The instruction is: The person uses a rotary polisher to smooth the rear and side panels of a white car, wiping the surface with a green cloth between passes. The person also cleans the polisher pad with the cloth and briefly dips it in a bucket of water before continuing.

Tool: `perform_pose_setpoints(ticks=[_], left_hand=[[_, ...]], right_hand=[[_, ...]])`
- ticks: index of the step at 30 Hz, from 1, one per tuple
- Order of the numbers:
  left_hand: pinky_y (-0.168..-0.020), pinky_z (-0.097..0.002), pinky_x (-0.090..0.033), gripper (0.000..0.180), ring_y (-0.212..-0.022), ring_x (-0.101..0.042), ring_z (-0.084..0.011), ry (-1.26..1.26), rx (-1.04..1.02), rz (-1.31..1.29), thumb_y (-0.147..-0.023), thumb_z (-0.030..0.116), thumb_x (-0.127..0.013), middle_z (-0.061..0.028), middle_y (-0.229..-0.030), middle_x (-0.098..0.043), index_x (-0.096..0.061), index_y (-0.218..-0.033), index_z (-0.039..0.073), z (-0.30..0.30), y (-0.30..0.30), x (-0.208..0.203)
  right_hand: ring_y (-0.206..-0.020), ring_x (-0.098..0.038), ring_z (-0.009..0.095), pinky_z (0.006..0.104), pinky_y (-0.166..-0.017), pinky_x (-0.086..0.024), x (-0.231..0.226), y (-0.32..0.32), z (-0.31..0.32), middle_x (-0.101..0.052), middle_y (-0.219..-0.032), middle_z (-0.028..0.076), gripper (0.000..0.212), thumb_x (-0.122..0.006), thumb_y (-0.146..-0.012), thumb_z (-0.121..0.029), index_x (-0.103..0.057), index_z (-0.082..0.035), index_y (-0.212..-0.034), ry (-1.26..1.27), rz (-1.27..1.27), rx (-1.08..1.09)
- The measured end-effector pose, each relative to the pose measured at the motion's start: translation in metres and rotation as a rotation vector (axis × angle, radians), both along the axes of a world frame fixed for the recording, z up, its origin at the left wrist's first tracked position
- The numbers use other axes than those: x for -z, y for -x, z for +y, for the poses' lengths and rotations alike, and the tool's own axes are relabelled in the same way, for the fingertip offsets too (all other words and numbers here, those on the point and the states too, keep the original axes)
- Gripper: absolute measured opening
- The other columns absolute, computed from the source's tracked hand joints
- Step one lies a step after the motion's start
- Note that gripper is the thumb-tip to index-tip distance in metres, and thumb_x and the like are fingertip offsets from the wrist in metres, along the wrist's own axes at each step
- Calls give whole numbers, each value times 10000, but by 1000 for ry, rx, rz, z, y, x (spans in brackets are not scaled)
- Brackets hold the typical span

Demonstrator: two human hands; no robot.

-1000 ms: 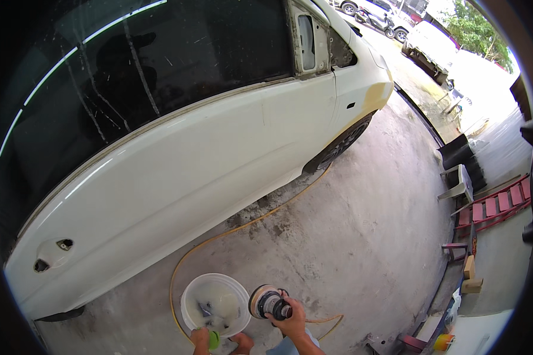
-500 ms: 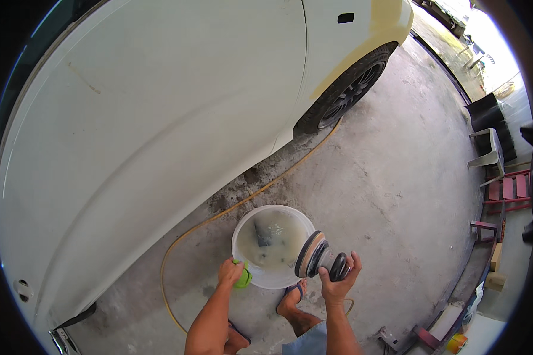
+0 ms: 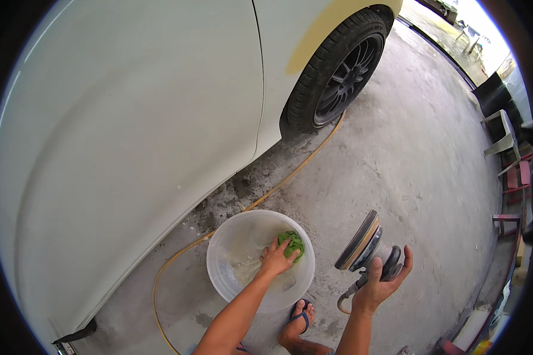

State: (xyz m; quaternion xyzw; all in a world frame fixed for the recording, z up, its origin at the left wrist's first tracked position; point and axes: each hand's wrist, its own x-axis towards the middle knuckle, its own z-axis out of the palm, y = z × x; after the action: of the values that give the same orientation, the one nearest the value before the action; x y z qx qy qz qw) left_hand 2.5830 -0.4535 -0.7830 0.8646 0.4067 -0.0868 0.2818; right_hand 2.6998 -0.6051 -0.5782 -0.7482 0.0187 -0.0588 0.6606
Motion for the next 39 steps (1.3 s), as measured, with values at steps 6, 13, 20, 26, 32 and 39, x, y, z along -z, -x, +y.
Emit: perform_pose_setpoints(ticks=[6,13,20,26,32,39], left_hand=[[-1121,-537,-473,593,-1329,-595,-457,441,0,227,-978,407,-677,-243,-1408,-660,-570,-1477,105,-2,-16,105],[-952,-500,-582,480,-1122,-693,-332,736,-948,-601,-1029,371,-631,-162,-1206,-701,-593,-1421,97,24,4,2],[-835,-439,-652,316,-993,-738,-237,1604,-1054,-1226,-1034,165,-692,-69,-1160,-707,-590,-1332,142,74,29,-172],[-840,-416,-608,289,-935,-748,-259,6,117,-703,-915,269,-849,-115,-1038,-748,-735,-1100,78,172,-10,-388],[-1120,-511,-480,485,-1424,-497,-404,-1307,348,-699,-987,453,-698,-223,-1472,-590,-746,-1249,47,239,-135,-555],[-1247,-538,-369,470,-1504,-437,-387,-1437,333,-512,-994,310,-653,-160,-1585,-541,-692,-1394,67,316,-129,-577]], right_hand=[[-1064,-628,202,327,-920,-534,-8,10,-15,-549,-1205,83,985,-944,-830,-429,-392,-113,-1582,-83,6,-56],[-1044,-654,285,401,-926,-537,14,24,27,-645,-1175,113,906,-1054,-620,-299,-610,-74,-1377,313,-176,-399],[-1175,-612,382,474,-1060,-472,13,61,91,-615,-1284,190,948,-1024,-684,-275,-521,-70,-1462,281,-519,-290],[-1225,-597,385,474,-1096,-458,26,14,111,-607,-1327,200,939,-968,-794,-399,-479,-25,-1503,-10,-396,-86],[-1115,-619,419,514,-990,-490,22,3,108,-611,-1193,203,902,-958,-772,-486,-519,-42,-1423,58,-559,-135],[-1070,-619,376,502,-958,-499,-54,3,154,-604,-1160,182,874,-981,-764,-408,-523,-48,-1416,-100,-893,-259]])
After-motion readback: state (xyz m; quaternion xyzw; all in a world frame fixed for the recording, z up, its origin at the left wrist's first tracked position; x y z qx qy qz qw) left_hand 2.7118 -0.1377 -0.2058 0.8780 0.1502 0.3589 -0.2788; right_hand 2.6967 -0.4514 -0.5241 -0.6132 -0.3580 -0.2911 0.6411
